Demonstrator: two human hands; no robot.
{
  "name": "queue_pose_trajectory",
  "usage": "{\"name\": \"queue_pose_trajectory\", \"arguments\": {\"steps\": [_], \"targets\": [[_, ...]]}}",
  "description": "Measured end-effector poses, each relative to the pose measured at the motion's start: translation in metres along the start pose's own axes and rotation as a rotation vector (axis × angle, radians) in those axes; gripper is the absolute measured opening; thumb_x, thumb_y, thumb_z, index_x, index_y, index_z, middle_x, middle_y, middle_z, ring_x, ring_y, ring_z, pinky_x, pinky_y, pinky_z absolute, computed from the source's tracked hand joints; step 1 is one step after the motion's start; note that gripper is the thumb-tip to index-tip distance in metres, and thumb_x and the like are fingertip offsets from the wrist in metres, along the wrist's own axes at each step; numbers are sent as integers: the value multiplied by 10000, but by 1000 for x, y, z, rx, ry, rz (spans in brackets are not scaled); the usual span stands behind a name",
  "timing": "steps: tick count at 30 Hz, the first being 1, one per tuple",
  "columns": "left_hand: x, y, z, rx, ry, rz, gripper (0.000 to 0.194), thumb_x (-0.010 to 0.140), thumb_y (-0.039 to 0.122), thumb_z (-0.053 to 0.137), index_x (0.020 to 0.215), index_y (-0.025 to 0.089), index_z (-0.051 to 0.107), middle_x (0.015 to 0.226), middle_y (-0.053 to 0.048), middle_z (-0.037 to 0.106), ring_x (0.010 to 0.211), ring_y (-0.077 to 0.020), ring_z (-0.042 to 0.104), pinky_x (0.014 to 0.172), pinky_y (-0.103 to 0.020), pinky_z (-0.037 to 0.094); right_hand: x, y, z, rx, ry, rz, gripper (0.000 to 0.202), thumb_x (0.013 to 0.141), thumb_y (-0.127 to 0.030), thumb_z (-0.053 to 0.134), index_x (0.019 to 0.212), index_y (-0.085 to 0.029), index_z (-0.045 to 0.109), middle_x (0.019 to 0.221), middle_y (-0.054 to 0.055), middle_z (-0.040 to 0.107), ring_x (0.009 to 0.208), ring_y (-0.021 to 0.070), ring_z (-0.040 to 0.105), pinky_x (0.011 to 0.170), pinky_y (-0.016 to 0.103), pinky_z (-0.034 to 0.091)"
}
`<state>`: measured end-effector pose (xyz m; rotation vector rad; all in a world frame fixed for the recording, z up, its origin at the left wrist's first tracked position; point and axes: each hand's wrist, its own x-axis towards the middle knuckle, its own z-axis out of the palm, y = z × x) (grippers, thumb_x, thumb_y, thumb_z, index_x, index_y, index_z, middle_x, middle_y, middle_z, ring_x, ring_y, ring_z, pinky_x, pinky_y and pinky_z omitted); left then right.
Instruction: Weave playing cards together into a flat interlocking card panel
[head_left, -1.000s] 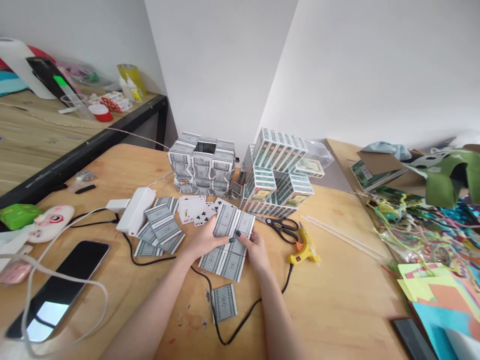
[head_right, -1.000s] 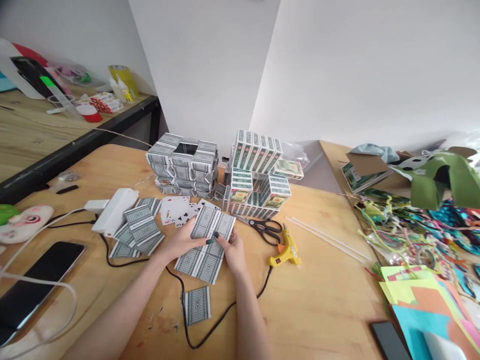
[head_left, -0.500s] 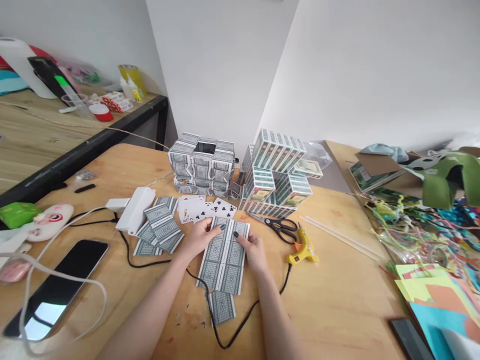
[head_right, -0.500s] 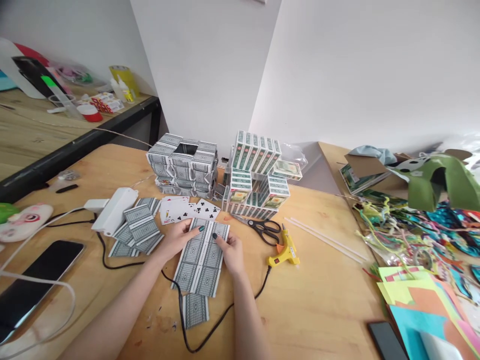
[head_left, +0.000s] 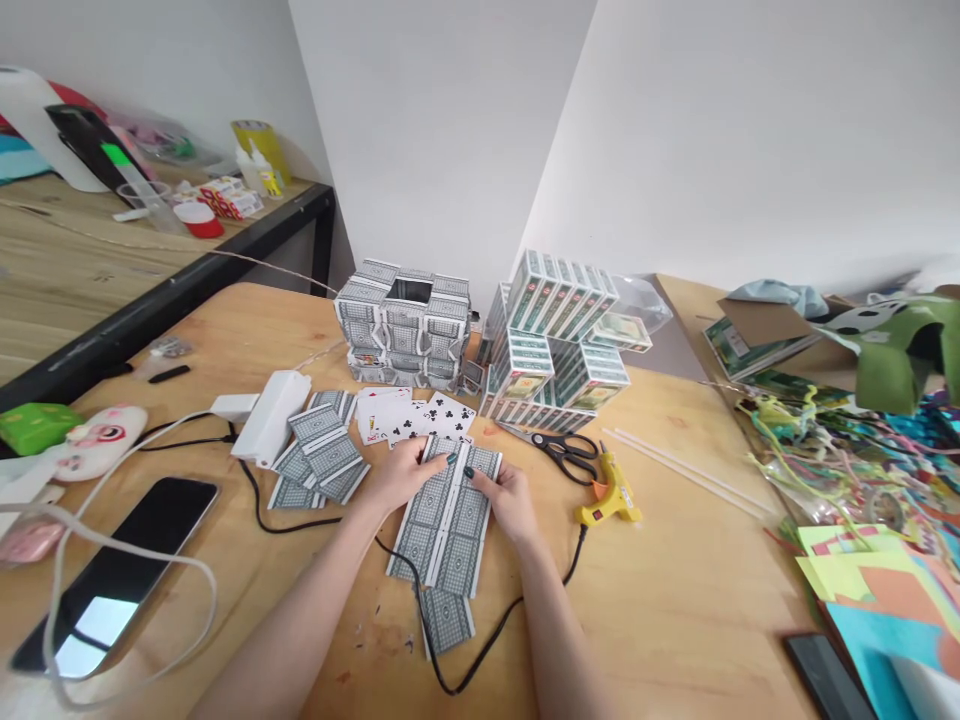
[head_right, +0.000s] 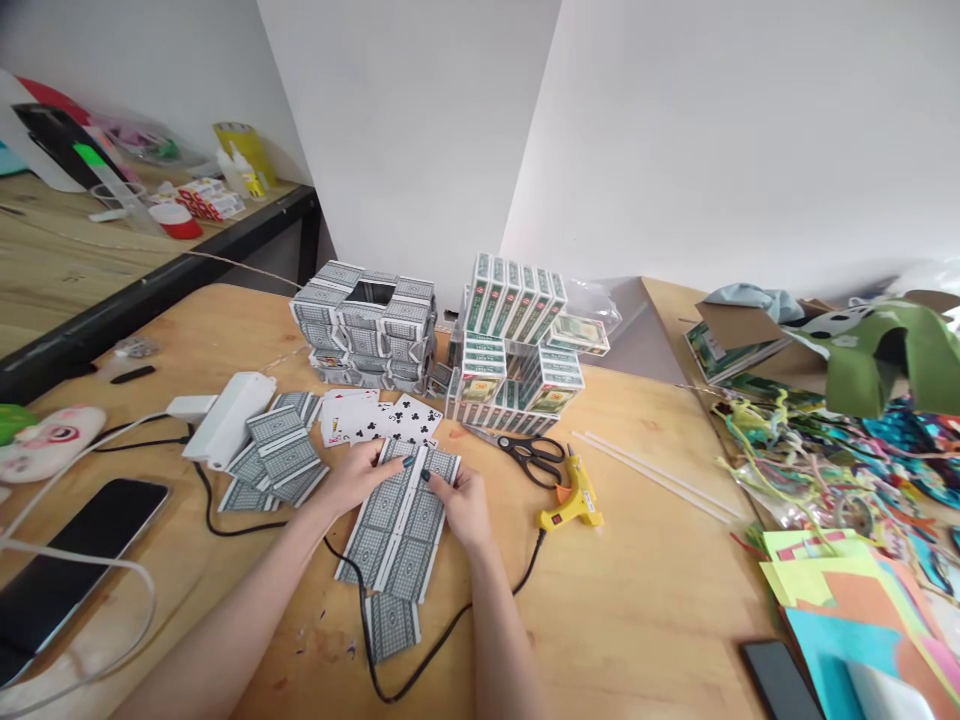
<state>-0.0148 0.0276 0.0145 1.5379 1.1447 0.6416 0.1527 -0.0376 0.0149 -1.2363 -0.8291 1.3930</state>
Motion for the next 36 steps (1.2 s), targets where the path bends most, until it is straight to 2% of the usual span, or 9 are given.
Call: {"name": "queue_pose_trajectory", "arguments": {"steps": [5, 10, 16, 23, 27, 32, 36], "targets": [[-1, 8, 1, -4, 5, 2, 270, 714, 422, 573, 778, 166, 629, 793, -24, 667, 750, -210, 587, 642, -286, 443, 1, 2, 0, -27, 15, -4, 248, 640, -365, 712, 812, -189, 685, 798, 18, 712, 705, 203, 637, 672, 317, 492], [-2, 13, 2, -94, -14, 4, 318, 732, 457, 564, 844, 166, 628, 836, -29, 667, 794, -217, 590, 663, -285, 445, 2, 5, 1, 64, 76, -9, 273, 635, -350, 718, 839, -176, 668, 833, 30, 712, 739, 203, 641, 711, 320, 490], [-3, 12, 2, -34, 80, -4, 379, 792, 524, 432, 689, 179, 549, 638, -1, 564, 676, -186, 531, 604, -271, 404, 1, 6, -1, 65, 92, 4, 329, 655, -419, 691, 861, -166, 652, 839, 49, 706, 748, 211, 638, 689, 313, 490], [-5, 15, 4, 107, 132, 43, 349, 806, 442, 412, 560, 202, 351, 510, 51, 337, 508, -116, 349, 510, -240, 280, 2, 8, -2, 19, 83, -22, 333, 700, -470, 639, 846, -171, 644, 801, 33, 697, 738, 203, 628, 672, 294, 474], [-7, 18, 6, 185, 168, 71, 335, 809, 397, 407, 547, 202, 331, 484, 55, 331, 484, -108, 325, 500, -240, 252, 1, 12, 0, -76, 110, -57, 320, 725, -471, 610, 840, -173, 634, 795, 29, 685, 742, 209, 614, 671, 299, 467], [-8, 16, 11, 310, 239, 127, 333, 815, 356, 405, 525, 196, 363, 462, 48, 360, 468, -105, 333, 507, -238, 249, -3, 15, 0, -302, 225, -152, 261, 766, -434, 571, 810, -181, 624, 754, 9, 649, 712, 188, 573, 647, 277, 435], [-9, 9, 14, 366, 290, 151, 344, 835, 370, 382, 540, 195, 411, 474, 38, 395, 467, -107, 351, 517, -238, 258, -6, 11, 0, -288, 140, -183, 251, 779, -418, 560, 821, -180, 628, 738, 3, 635, 692, 179, 562, 635, 270, 430]]}}
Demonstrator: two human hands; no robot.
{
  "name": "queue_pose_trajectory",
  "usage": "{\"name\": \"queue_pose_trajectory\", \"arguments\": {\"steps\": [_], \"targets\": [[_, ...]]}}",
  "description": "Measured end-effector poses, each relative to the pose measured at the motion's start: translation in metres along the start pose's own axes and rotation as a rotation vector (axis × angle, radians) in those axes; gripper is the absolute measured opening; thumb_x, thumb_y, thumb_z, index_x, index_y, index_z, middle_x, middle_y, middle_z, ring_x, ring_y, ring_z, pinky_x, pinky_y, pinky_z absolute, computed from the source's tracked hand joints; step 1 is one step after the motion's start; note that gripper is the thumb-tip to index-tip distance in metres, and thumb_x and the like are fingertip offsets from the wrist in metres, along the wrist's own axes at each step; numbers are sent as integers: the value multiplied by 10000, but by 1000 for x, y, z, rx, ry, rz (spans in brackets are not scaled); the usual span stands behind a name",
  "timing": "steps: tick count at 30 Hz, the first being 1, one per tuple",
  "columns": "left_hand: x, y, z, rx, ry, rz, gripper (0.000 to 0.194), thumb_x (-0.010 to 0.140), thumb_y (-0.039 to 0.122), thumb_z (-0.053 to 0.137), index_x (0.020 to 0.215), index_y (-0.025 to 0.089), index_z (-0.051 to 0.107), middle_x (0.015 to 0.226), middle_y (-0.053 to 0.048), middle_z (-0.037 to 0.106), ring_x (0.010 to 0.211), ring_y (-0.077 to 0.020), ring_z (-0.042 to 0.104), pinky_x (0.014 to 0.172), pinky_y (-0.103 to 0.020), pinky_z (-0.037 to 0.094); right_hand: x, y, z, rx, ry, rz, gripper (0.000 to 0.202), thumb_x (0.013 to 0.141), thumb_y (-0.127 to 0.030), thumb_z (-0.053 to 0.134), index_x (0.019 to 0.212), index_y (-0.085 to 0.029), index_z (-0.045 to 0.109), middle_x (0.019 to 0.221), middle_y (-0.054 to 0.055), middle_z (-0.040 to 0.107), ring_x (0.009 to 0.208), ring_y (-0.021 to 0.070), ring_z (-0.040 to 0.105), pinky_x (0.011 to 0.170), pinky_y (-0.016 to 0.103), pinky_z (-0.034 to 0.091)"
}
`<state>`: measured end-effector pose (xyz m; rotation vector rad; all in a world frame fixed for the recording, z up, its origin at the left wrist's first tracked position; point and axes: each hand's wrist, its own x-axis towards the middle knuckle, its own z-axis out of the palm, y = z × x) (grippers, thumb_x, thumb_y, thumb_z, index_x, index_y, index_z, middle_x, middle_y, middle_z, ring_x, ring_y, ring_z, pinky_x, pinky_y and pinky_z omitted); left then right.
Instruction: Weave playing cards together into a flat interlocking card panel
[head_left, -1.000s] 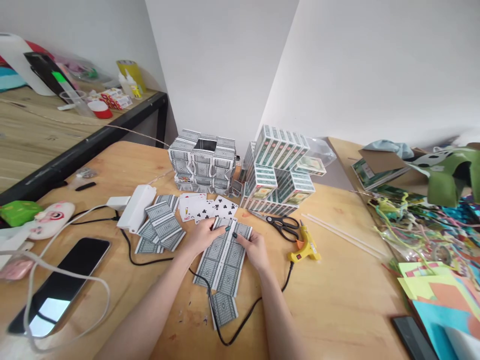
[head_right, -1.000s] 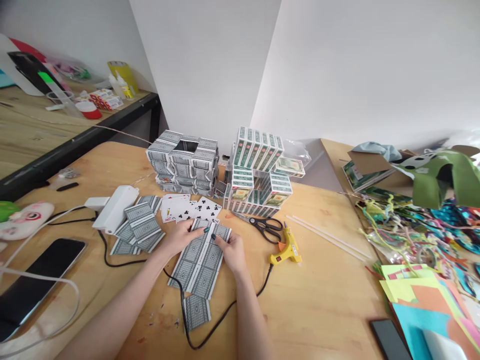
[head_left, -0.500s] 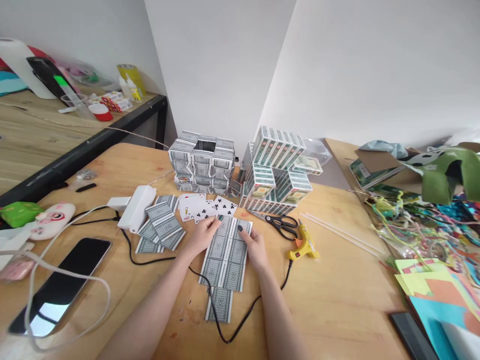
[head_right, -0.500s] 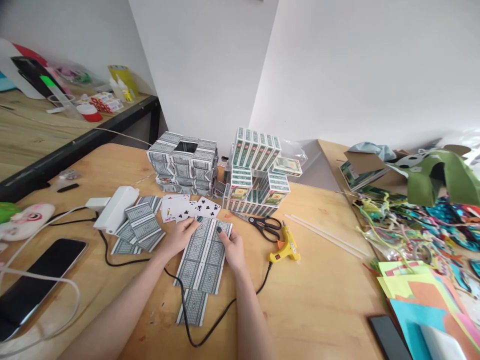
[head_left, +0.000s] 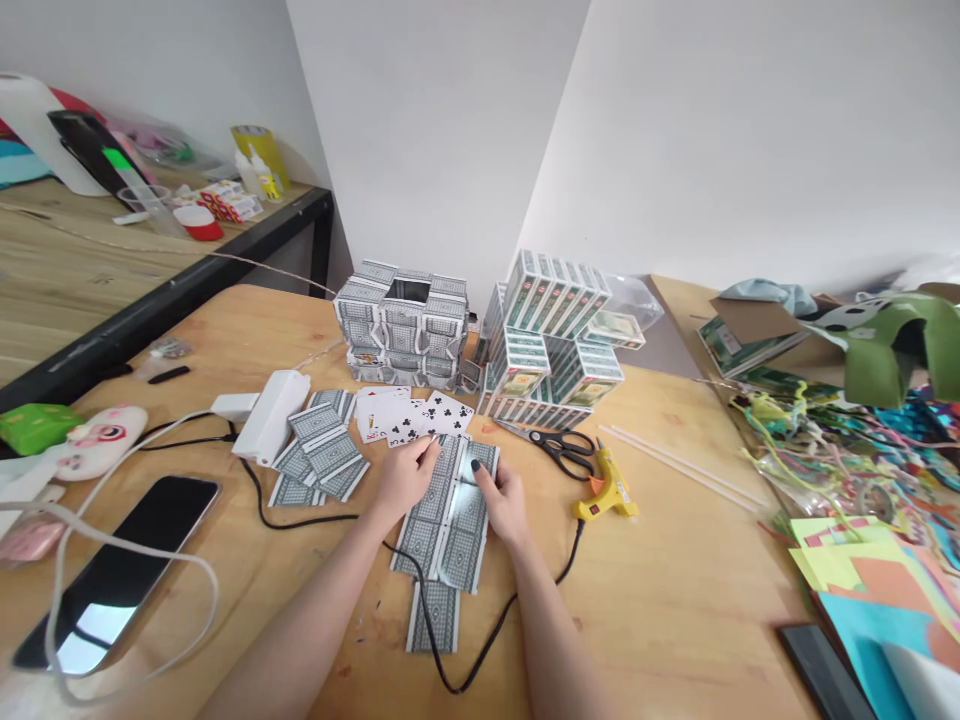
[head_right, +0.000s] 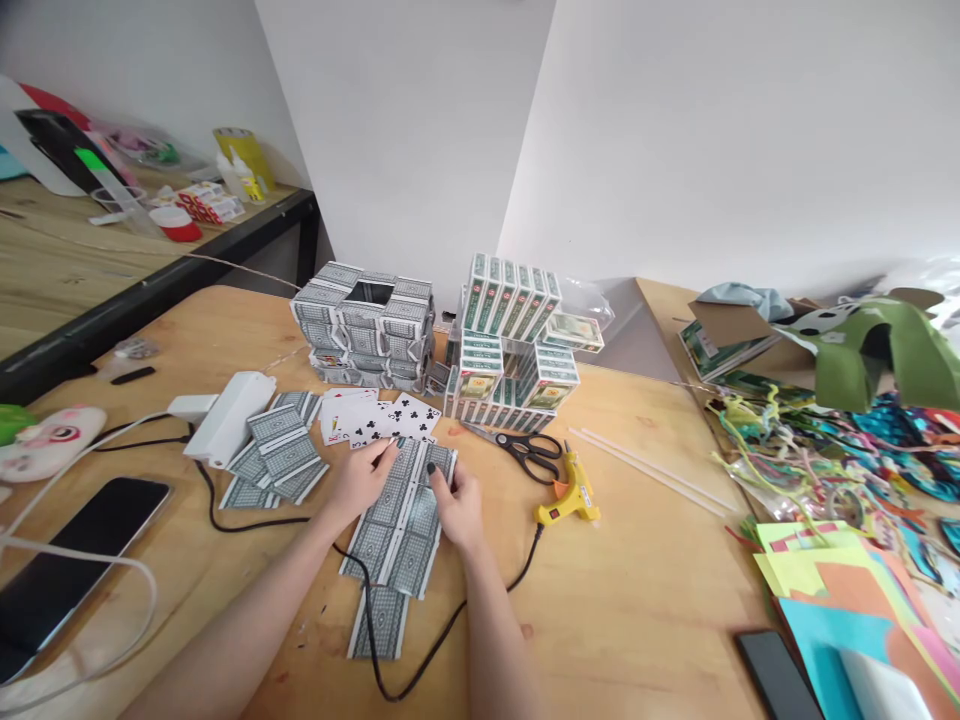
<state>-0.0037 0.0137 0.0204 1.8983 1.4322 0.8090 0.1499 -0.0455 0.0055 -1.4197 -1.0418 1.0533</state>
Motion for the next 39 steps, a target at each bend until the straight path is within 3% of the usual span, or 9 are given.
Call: {"name": "queue_pose_trajectory", "arguments": {"steps": [3, 7, 13, 23, 27, 31, 35, 39], "targets": [[-1, -4, 1, 7, 36, -32, 337, 850, 387, 368, 583, 194, 435, 493, 38, 404, 482, -108, 373, 520, -232, 265, 1, -2, 0, 91, -50, -7, 281, 807, -419, 528, 936, -187, 619, 875, 23, 657, 815, 205, 582, 726, 291, 449], [0, -6, -1, -41, 54, -59, 333, 853, 409, 368, 602, 193, 411, 494, 49, 372, 494, -108, 379, 508, -223, 260, 4, 1, 2, 94, 17, -12, 283, 823, -412, 510, 987, -194, 588, 966, 40, 649, 916, 221, 572, 816, 324, 442], [0, 1, -7, -152, -143, -6, 285, 799, 403, 444, 615, 197, 374, 497, 75, 344, 473, -94, 339, 486, -209, 249, 9, 7, 2, 154, 104, -25, 267, 812, -405, 515, 986, -206, 553, 971, 38, 638, 921, 212, 572, 843, 347, 446], [3, 1, -5, -45, -104, 1, 278, 798, 355, 440, 593, 203, 331, 464, 76, 324, 428, -92, 320, 474, -216, 227, 6, 9, 3, -6, 90, -87, 344, 814, -365, 525, 1123, -215, 535, 1081, 43, 630, 1030, 220, 566, 926, 355, 412], [3, -5, 0, 7, -76, 14, 276, 828, 372, 419, 615, 201, 375, 474, 69, 345, 434, -101, 356, 470, -217, 233, 4, 8, 5, -20, 100, -113, 458, 855, -393, 461, 1277, -221, 414, 1257, 61, 535, 1188, 213, 464, 1020, 379, 338], [2, -10, 7, 34, -53, 26, 281, 874, 381, 361, 814, 170, 538, 513, 46, 430, 474, -120, 429, 483, -218, 275, 3, 8, 8, -13, 116, -143, 657, 874, -417, 419, 1425, -248, 105, 1473, 46, 252, 1311, 195, 321, 1082, 406, 259], [-1, -11, 11, 57, -23, 15, 429, 903, 376, 307, 1199, 129, 496, 623, -10, 566, 537, -140, 509, 516, -224, 331, 3, 9, 8, -83, 93, -157, 647, 884, -441, 379, 1433, -249, 97, 1504, 7, 157, 1374, 180, 158, 1115, 401, 184], [-3, -8, 13, 79, -7, 24, 495, 897, 378, 327, 1304, 114, 423, 598, -9, 549, 533, -149, 504, 512, -231, 333, 3, 11, 6, -110, 83, -166, 640, 893, -435, 352, 1437, -236, 79, 1505, 12, 152, 1378, 181, 139, 1116, 404, 183]]}}
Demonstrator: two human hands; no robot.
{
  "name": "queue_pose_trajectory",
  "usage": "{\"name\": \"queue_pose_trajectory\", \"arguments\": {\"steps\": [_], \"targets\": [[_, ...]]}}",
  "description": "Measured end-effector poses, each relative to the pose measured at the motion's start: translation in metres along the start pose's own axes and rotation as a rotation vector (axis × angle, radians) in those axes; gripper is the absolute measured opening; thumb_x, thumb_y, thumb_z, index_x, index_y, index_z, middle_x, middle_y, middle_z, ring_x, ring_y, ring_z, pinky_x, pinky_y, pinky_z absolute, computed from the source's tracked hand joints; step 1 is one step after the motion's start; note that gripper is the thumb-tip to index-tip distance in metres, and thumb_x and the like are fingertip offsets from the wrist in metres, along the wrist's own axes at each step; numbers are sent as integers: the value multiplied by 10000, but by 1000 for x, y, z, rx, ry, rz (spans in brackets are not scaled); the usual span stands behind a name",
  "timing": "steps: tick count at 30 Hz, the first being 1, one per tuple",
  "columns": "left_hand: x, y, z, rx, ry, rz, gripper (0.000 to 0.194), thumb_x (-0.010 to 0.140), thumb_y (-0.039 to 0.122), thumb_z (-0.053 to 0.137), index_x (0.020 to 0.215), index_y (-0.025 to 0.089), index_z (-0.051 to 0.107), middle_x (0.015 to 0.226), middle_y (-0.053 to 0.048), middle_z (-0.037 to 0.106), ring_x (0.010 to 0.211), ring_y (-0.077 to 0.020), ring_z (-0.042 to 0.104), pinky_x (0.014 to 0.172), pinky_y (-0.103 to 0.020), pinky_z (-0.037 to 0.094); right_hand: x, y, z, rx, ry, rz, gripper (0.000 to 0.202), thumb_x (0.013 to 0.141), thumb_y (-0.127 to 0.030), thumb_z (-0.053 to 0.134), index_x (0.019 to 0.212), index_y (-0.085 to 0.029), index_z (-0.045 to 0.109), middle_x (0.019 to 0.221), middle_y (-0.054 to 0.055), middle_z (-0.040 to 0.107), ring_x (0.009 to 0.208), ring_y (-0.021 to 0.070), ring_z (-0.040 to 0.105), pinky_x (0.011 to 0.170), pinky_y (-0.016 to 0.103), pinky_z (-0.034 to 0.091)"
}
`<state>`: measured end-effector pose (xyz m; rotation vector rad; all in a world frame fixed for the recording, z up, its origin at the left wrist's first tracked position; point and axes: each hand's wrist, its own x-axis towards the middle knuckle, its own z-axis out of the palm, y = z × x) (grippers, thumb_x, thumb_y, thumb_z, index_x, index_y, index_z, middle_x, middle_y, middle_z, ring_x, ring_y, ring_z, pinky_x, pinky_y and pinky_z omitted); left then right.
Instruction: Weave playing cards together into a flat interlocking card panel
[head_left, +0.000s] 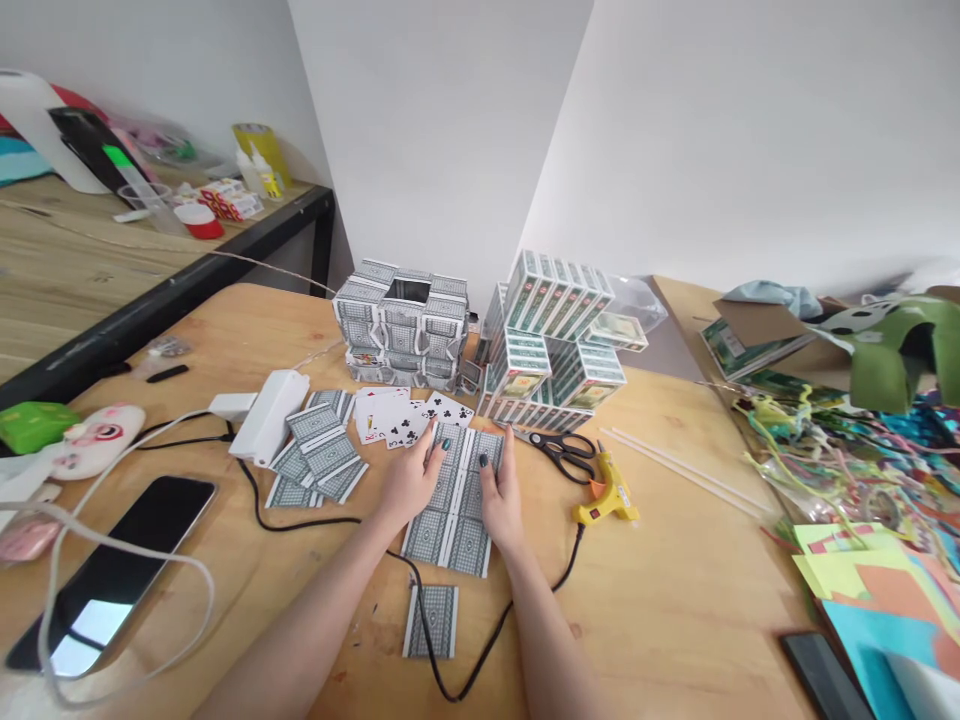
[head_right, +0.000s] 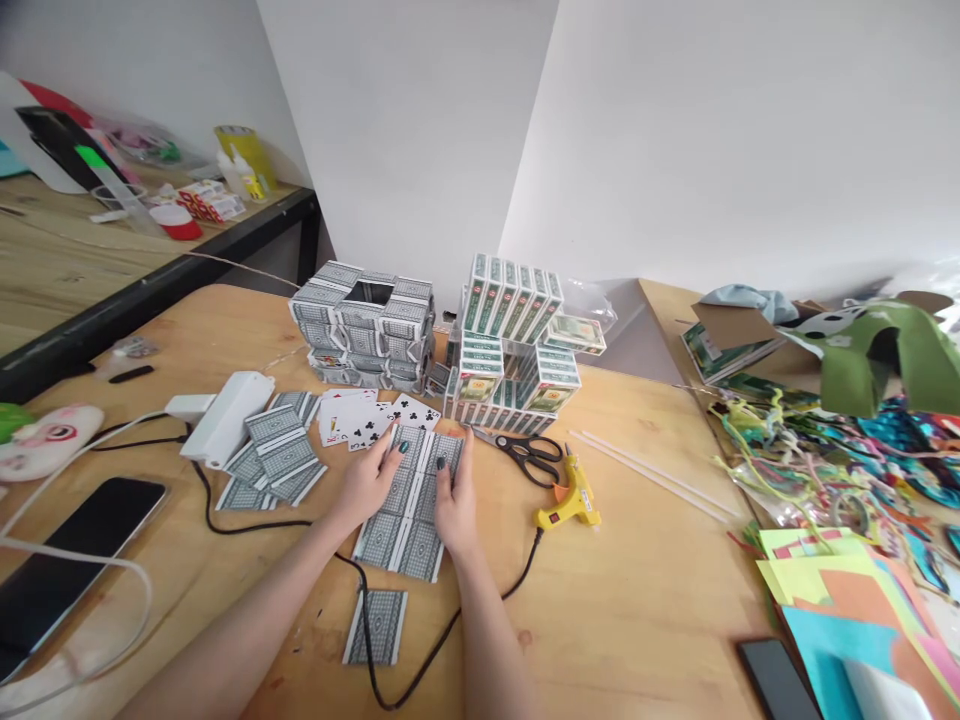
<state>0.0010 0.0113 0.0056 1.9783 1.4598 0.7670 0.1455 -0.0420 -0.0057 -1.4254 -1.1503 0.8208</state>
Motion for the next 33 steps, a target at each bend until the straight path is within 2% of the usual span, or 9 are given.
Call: {"name": "queue_pose_trajectory", "arguments": {"steps": [7, 14, 17, 21, 24, 26, 29, 33], "targets": [[2, -2, -2, -43, -52, 13, 513, 881, 389, 352, 1313, 119, 418, 493, 72, 336, 455, -113, 389, 477, -212, 290, 0, 1, -3, -50, -23, -14, 604, 893, -401, 363, 1425, -220, 142, 1494, 35, 198, 1367, 192, 188, 1123, 408, 165], [4, 0, -2, -90, -63, -31, 492, 869, 401, 364, 1271, 137, 470, 527, 59, 392, 486, -113, 408, 500, -211, 309, 2, 1, -2, 16, 4, 1, 602, 878, -400, 397, 1413, -238, 174, 1488, 27, 209, 1367, 191, 184, 1125, 424, 154], [4, 6, -7, -211, -60, -65, 488, 861, 404, 375, 1249, 134, 494, 578, 37, 450, 524, -119, 419, 526, -220, 336, 4, -1, 0, 117, 33, 36, 647, 865, -414, 426, 1423, -266, 134, 1430, 36, 341, 1322, 199, 305, 1084, 437, 273], [4, 9, -12, -380, -42, -136, 523, 845, 414, 394, 1280, 133, 466, 537, 55, 356, 466, -113, 325, 465, -225, 297, 5, -7, 0, 258, 24, 108, 725, 860, -423, 449, 1434, -268, 33, 1250, 68, 550, 1113, 213, 549, 951, 438, 442], [5, 9, -13, -452, -6, -150, 533, 840, 411, 403, 1290, 130, 454, 539, 58, 331, 457, -108, 304, 445, -222, 286, 5, -9, -2, 310, 3, 152, 733, 854, -433, 462, 1436, -262, 49, 1133, 64, 628, 1004, 217, 612, 894, 423, 484], [4, 9, -13, -419, 42, -158, 520, 840, 397, 406, 1276, 123, 475, 549, 48, 377, 463, -106, 321, 450, -220, 296, 5, -10, -2, 323, 0, 161, 723, 843, -431, 482, 1434, -253, 104, 1145, 62, 627, 1024, 222, 604, 912, 428, 471], [1, 10, -12, -302, 88, -168, 489, 839, 384, 406, 1229, 120, 537, 552, 30, 456, 459, -102, 325, 454, -223, 295, 4, -9, -1, 303, 24, 150, 685, 819, -410, 523, 1410, -223, 232, 1295, 64, 529, 1166, 230, 511, 1010, 442, 378], [-1, 11, -10, -226, 98, -157, 502, 836, 401, 404, 1207, 102, 561, 500, 46, 412, 451, -95, 283, 447, -218, 269, 4, -8, -1, 234, 43, 120, 660, 813, -400, 526, 1386, -162, 299, 1405, 71, 389, 1286, 225, 372, 1078, 432, 274]]}}
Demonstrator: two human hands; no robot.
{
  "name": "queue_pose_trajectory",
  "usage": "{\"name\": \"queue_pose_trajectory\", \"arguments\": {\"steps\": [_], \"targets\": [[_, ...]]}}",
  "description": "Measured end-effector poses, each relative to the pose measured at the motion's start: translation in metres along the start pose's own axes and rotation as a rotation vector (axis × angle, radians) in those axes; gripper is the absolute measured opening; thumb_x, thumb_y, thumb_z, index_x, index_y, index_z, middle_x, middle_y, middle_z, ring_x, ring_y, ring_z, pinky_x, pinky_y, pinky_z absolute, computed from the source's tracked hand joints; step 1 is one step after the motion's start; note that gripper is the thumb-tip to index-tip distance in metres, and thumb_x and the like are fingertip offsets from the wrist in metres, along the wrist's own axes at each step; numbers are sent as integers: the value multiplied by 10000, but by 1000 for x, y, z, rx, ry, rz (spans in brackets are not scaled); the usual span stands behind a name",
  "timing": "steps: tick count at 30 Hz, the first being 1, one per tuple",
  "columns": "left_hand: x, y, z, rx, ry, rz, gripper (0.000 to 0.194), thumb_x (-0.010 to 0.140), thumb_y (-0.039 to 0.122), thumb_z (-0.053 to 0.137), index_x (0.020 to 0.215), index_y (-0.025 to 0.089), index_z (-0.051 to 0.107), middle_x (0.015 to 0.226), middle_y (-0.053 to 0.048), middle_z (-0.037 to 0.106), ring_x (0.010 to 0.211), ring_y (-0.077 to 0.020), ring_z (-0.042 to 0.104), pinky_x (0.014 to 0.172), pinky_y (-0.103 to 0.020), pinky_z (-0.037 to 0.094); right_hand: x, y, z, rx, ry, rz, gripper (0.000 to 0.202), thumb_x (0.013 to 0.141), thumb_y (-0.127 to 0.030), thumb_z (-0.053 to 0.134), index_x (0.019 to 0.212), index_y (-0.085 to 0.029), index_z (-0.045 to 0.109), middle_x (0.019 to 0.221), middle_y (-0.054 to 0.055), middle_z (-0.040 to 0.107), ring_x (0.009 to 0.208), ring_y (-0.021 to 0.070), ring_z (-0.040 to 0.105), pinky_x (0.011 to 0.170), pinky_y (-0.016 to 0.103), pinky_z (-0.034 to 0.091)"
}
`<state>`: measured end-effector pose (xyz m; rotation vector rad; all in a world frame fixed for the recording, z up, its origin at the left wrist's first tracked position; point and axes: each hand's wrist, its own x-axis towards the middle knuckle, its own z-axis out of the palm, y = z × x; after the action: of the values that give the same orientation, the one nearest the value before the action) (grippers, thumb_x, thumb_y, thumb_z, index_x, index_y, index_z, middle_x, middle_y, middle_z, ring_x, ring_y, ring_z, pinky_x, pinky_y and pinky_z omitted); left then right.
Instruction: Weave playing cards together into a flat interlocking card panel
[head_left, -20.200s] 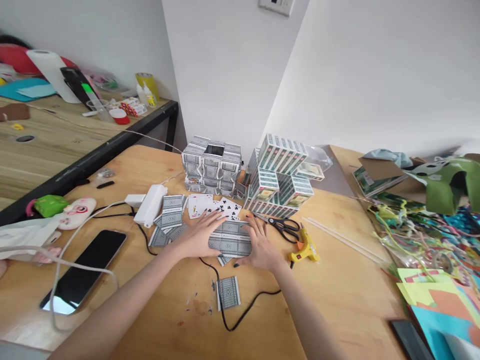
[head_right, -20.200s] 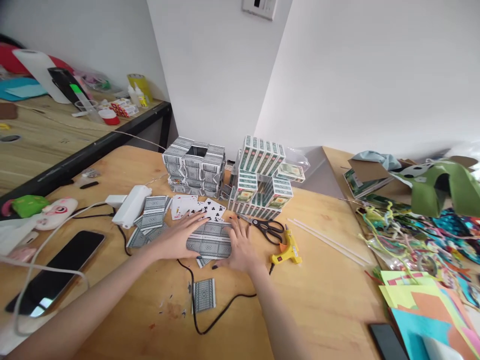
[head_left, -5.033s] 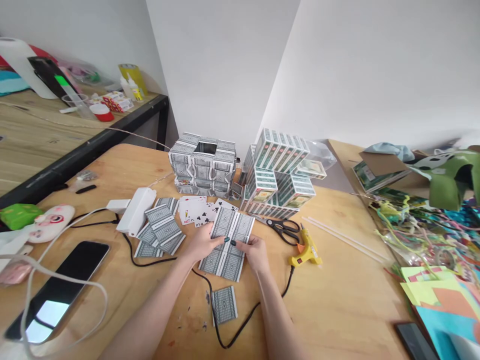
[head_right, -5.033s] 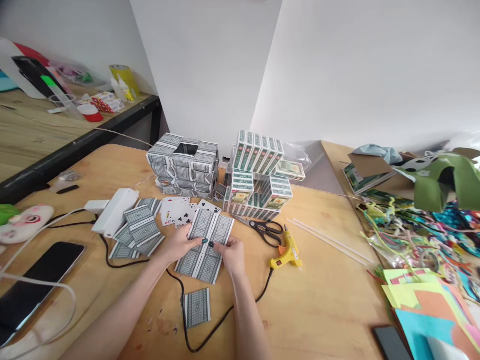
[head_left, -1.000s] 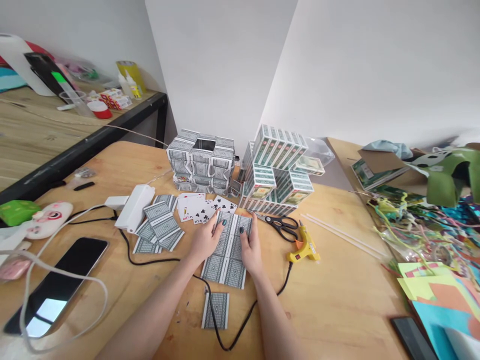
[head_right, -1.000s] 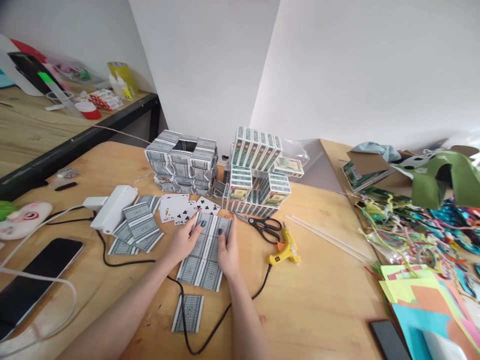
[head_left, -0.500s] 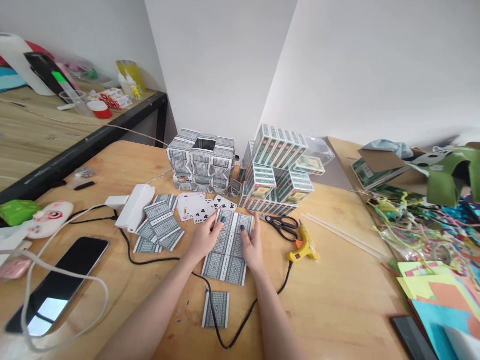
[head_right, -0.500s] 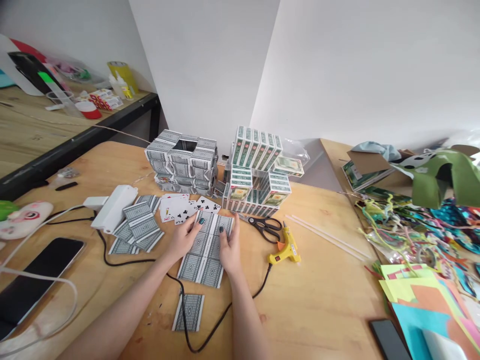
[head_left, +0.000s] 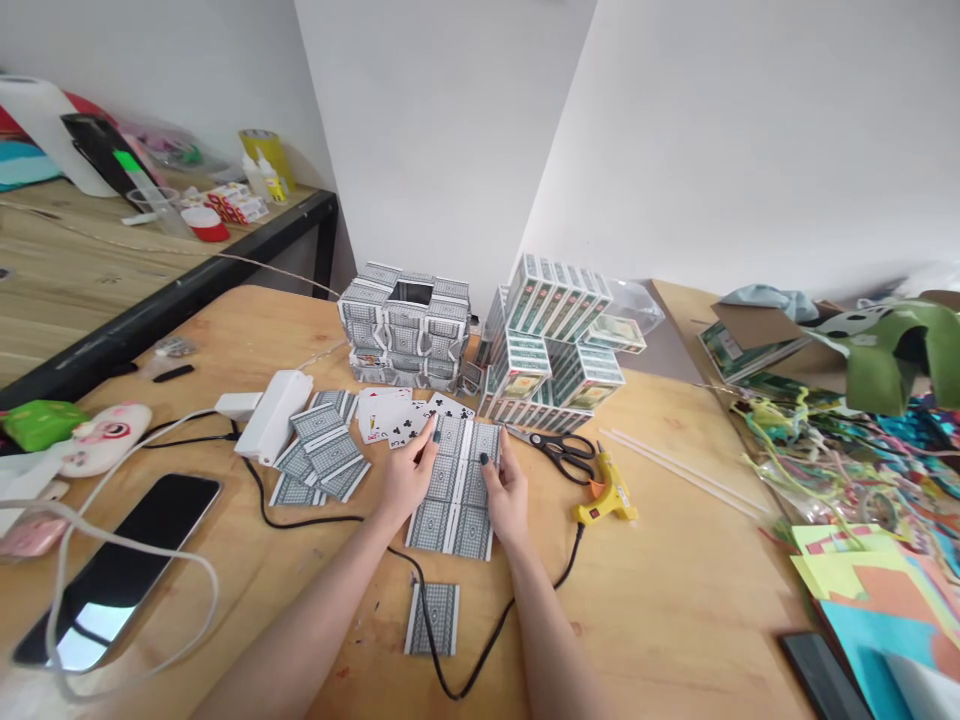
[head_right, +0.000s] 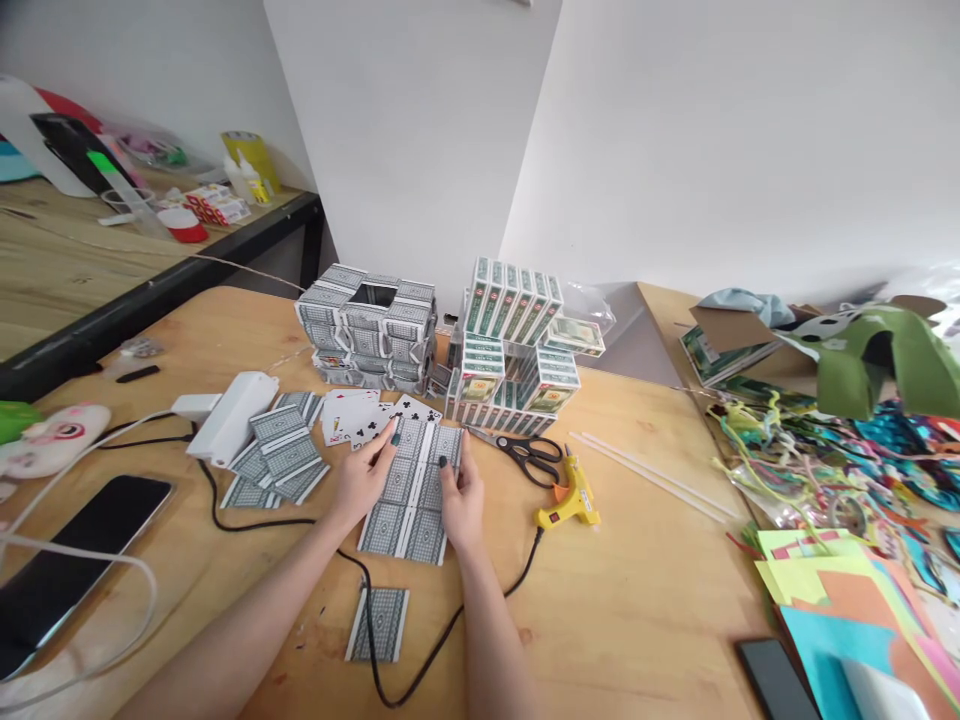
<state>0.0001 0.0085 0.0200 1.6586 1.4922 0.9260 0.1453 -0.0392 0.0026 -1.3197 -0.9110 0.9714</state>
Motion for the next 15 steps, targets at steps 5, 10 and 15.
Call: {"name": "queue_pose_trajectory", "arguments": {"steps": [5, 10, 15], "targets": [[2, -2, 2, -24, -57, 50, 575, 803, 426, 470, 1284, 112, 478, 518, 71, 289, 485, -94, 293, 465, -207, 263, 1, 0, -1, -45, 2, -32, 657, 819, -405, 519, 1392, -182, 288, 1406, 69, 388, 1291, 223, 367, 1075, 437, 285], [3, 1, -1, -71, -117, 53, 599, 797, 417, 490, 1322, 138, 423, 496, 79, 323, 460, -103, 323, 454, -215, 267, 2, -2, 1, 110, -51, 4, 748, 814, -398, 536, 1428, -237, 140, 1264, 81, 553, 1121, 232, 551, 971, 457, 421], [4, 2, -2, -124, -63, -6, 604, 814, 411, 487, 1339, 135, 373, 548, 48, 509, 474, -117, 443, 479, -225, 349, 2, -1, -1, 170, -113, 78, 753, 786, -428, 566, 1409, -241, 188, 1150, 79, 628, 1003, 249, 617, 860, 439, 501]]}}
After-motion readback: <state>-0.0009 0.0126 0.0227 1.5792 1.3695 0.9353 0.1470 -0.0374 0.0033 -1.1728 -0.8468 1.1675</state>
